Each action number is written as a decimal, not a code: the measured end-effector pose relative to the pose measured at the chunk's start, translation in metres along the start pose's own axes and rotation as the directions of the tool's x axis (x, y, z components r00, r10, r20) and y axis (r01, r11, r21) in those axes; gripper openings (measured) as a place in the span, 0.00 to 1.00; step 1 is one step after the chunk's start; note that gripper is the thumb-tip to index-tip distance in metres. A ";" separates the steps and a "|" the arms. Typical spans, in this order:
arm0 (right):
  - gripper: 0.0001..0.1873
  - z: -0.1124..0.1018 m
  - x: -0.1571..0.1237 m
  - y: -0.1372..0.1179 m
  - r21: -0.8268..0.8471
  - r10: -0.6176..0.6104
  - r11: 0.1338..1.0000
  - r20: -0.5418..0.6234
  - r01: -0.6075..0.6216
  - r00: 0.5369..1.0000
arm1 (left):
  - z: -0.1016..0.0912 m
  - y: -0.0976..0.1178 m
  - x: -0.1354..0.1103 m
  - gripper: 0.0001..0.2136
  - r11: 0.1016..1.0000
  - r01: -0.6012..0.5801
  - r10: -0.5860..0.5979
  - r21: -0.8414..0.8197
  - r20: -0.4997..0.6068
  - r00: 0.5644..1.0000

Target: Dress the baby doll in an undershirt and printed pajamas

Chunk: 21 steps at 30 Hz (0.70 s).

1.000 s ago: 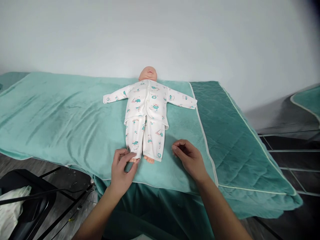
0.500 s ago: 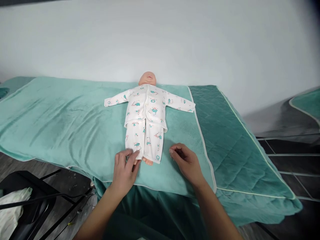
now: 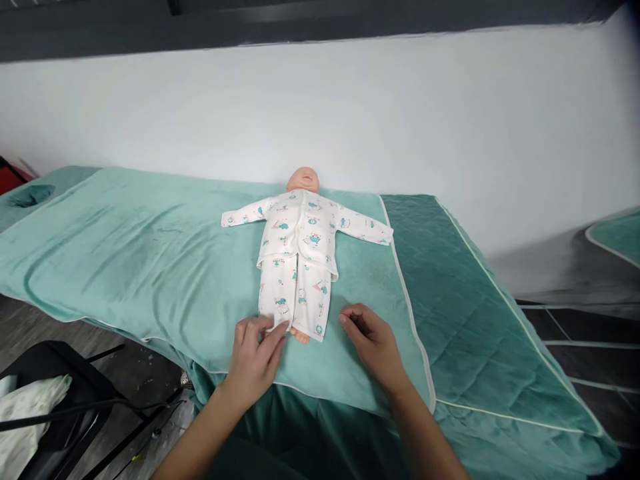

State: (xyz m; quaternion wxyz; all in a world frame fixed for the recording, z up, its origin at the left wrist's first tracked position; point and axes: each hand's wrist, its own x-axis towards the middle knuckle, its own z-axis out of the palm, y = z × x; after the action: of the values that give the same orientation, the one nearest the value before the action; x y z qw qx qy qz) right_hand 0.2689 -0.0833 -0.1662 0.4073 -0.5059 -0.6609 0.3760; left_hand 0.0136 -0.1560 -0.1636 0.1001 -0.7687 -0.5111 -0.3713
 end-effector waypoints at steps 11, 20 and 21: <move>0.12 0.002 -0.002 0.001 -0.031 -0.012 0.999 -0.010 0.011 1.000 | 0.010 -0.028 0.106 0.19 0.998 0.051 -0.047 -0.032 0.114 0.992; 0.12 0.005 -0.001 0.001 -0.084 -0.036 0.996 -0.028 0.034 0.999 | 0.031 -0.016 0.146 0.21 0.955 0.294 -0.270 -0.043 0.291 0.918; 0.12 0.005 -0.001 0.001 -0.088 -0.037 0.996 -0.026 0.035 0.999 | 0.033 -0.018 0.150 0.20 0.938 0.336 -0.304 -0.079 0.274 0.912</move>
State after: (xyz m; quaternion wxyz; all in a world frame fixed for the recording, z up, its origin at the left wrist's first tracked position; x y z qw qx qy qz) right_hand 0.2649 -0.0847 -0.1690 0.4005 -0.5163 -0.6801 0.3323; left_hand 0.0439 -0.0239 -0.0900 -0.0778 -0.7208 -0.6147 -0.3108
